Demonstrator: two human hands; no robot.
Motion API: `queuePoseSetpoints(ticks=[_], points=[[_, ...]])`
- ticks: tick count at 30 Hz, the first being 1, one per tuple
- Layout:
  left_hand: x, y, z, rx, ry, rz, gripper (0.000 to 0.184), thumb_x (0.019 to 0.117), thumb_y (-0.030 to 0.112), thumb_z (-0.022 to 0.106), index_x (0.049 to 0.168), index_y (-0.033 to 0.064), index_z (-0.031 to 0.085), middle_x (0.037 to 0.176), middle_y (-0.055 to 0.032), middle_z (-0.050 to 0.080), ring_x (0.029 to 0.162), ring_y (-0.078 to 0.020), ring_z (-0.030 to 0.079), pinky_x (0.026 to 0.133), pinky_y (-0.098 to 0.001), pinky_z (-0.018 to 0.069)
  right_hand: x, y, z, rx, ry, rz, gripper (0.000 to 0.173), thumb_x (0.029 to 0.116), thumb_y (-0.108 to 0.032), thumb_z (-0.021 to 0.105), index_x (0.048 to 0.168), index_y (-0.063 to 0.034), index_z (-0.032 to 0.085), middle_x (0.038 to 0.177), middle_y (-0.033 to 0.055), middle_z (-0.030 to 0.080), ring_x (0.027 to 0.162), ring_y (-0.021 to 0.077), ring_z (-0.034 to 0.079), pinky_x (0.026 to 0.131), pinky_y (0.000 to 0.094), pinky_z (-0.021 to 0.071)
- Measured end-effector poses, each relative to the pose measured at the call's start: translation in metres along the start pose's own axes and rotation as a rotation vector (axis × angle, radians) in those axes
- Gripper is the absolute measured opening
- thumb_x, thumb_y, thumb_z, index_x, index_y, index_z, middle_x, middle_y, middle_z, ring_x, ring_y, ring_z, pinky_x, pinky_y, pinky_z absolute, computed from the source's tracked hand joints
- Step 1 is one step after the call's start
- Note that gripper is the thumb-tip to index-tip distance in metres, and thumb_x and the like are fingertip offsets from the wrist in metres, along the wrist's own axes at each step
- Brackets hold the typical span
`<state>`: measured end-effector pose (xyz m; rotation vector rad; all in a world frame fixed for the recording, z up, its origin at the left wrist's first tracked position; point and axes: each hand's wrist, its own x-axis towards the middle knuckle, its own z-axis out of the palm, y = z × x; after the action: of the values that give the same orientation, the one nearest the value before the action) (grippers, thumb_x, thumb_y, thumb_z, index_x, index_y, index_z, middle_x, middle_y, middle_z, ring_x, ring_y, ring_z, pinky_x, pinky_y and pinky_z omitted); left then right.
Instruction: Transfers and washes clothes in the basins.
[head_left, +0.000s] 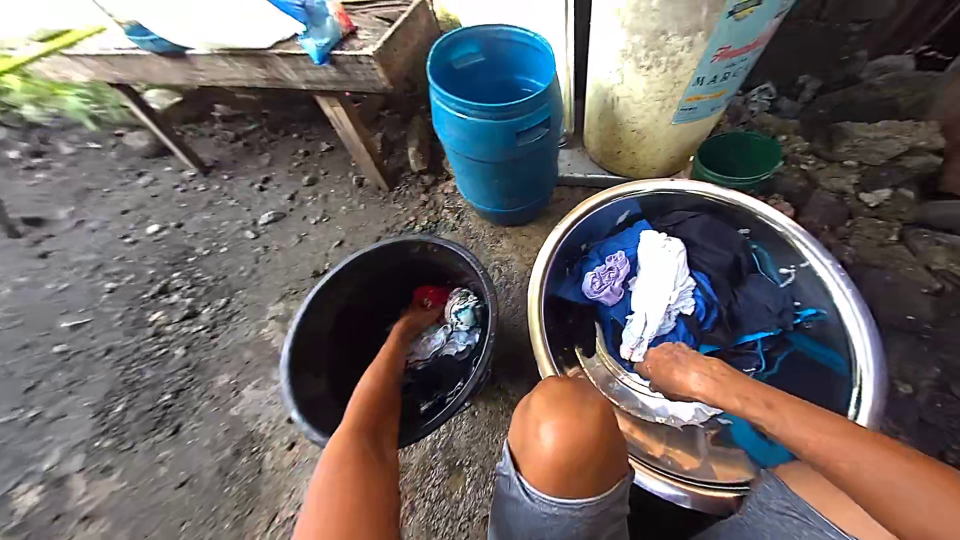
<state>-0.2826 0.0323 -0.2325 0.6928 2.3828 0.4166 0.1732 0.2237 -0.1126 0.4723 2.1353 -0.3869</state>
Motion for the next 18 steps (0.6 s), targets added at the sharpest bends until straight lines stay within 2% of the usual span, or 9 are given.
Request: queuePoseSetpoints(ticks=[4, 7, 10, 12, 13, 14, 15, 16, 18], points=[[-0.008, -0.009, -0.003, -0.157, 0.059, -0.051, 0.064, 0.0980, 0.042, 0.066, 0.143, -0.0016, 0.052, 0.137, -0.0259, 0.059, 0.130, -0.0360, 0.057, 0.111, -0.0553, 0.0438, 0.003, 0.002, 0.002, 0.006, 0.011, -0.032, 0.032, 0.1040, -0.021, 0.058, 0.129, -0.0012, 0.064, 0.127, 0.0291, 0.063, 0.122, 0.0505, 0.058, 0.097, 0.0698, 0.0460], [-0.020, 0.019, -0.010, 0.112, 0.128, -0.100, 0.062, 0.0975, 0.040, 0.066, 0.136, -0.0073, 0.056, 0.137, -0.0323, 0.057, 0.133, -0.0457, 0.052, 0.110, -0.0631, 0.0400, 0.000, 0.001, 0.000, 0.014, -0.001, -0.014, 0.033, 0.1053, -0.020, 0.056, 0.130, 0.0000, 0.062, 0.130, 0.0303, 0.061, 0.126, 0.0510, 0.055, 0.100, 0.0699, 0.0436], [-0.027, 0.042, -0.015, 0.226, 0.151, -0.070, 0.050, 0.0967, 0.035, 0.067, 0.126, -0.0051, 0.063, 0.128, -0.0319, 0.062, 0.126, -0.0481, 0.057, 0.104, -0.0678, 0.0424, -0.001, 0.004, -0.003, 0.010, 0.023, 0.009, 0.033, 0.1059, -0.021, 0.055, 0.130, 0.0004, 0.063, 0.129, 0.0300, 0.062, 0.126, 0.0508, 0.056, 0.099, 0.0694, 0.0436], [-0.035, 0.043, -0.019, 0.065, 0.178, -0.041, 0.040, 0.0960, 0.024, 0.068, 0.125, -0.0041, 0.064, 0.120, -0.0306, 0.066, 0.115, -0.0459, 0.063, 0.099, -0.0664, 0.0464, -0.002, 0.007, -0.003, 0.026, 0.046, -0.003, 0.034, 0.1055, -0.022, 0.056, 0.130, -0.0006, 0.063, 0.127, 0.0299, 0.063, 0.124, 0.0508, 0.057, 0.098, 0.0697, 0.0445], [-0.041, 0.043, -0.022, -0.052, 0.190, -0.030, 0.036, 0.0964, 0.019, 0.066, 0.123, -0.0036, 0.064, 0.111, -0.0269, 0.068, 0.102, -0.0394, 0.066, 0.090, -0.0601, 0.0517, -0.003, 0.009, -0.003, 0.029, 0.050, -0.006, 0.034, 0.1057, -0.023, 0.056, 0.131, -0.0006, 0.062, 0.128, 0.0301, 0.062, 0.124, 0.0509, 0.057, 0.098, 0.0696, 0.0446], [-0.049, 0.045, -0.026, -0.188, 0.200, -0.023, 0.030, 0.0967, 0.016, 0.064, 0.120, -0.0025, 0.063, 0.097, -0.0190, 0.066, 0.081, -0.0276, 0.064, 0.075, -0.0475, 0.0534, -0.005, 0.011, -0.004, 0.033, 0.055, -0.004, 0.035, 0.1059, -0.022, 0.056, 0.132, -0.0002, 0.062, 0.129, 0.0303, 0.062, 0.124, 0.0512, 0.057, 0.099, 0.0696, 0.0442], [-0.060, 0.048, -0.030, -0.358, 0.211, -0.007, 0.020, 0.0964, 0.011, 0.063, 0.113, -0.0003, 0.062, 0.080, -0.0090, 0.062, 0.063, -0.0155, 0.057, 0.059, -0.0333, 0.0507, -0.005, 0.015, -0.003, 0.036, 0.068, 0.000, 0.035, 0.1058, -0.022, 0.056, 0.131, 0.0001, 0.062, 0.128, 0.0303, 0.062, 0.124, 0.0514, 0.057, 0.098, 0.0699, 0.0444], [-0.074, 0.051, -0.038, -0.572, 0.213, 0.016, 0.010, 0.0947, 0.005, 0.061, 0.104, 0.0024, 0.059, 0.069, -0.0025, 0.058, 0.052, -0.0091, 0.053, 0.049, -0.0255, 0.0474, -0.005, 0.018, -0.002, 0.030, 0.077, 0.005, 0.034, 0.1058, -0.022, 0.056, 0.130, 0.0003, 0.063, 0.127, 0.0301, 0.063, 0.123, 0.0514, 0.058, 0.098, 0.0698, 0.0451], [-0.106, 0.057, -0.064, -0.942, 0.234, 0.092, 0.008, 0.0898, 0.002, 0.054, 0.093, 0.0094, 0.056, 0.065, 0.0027, 0.056, 0.050, -0.0055, 0.050, 0.048, -0.0222, 0.0449, -0.004, 0.023, -0.001, 0.017, 0.086, 0.005, 0.034, 0.1059, -0.023, 0.055, 0.129, 0.0013, 0.064, 0.127, 0.0307, 0.063, 0.122, 0.0519, 0.058, 0.097, 0.0704, 0.0458]])
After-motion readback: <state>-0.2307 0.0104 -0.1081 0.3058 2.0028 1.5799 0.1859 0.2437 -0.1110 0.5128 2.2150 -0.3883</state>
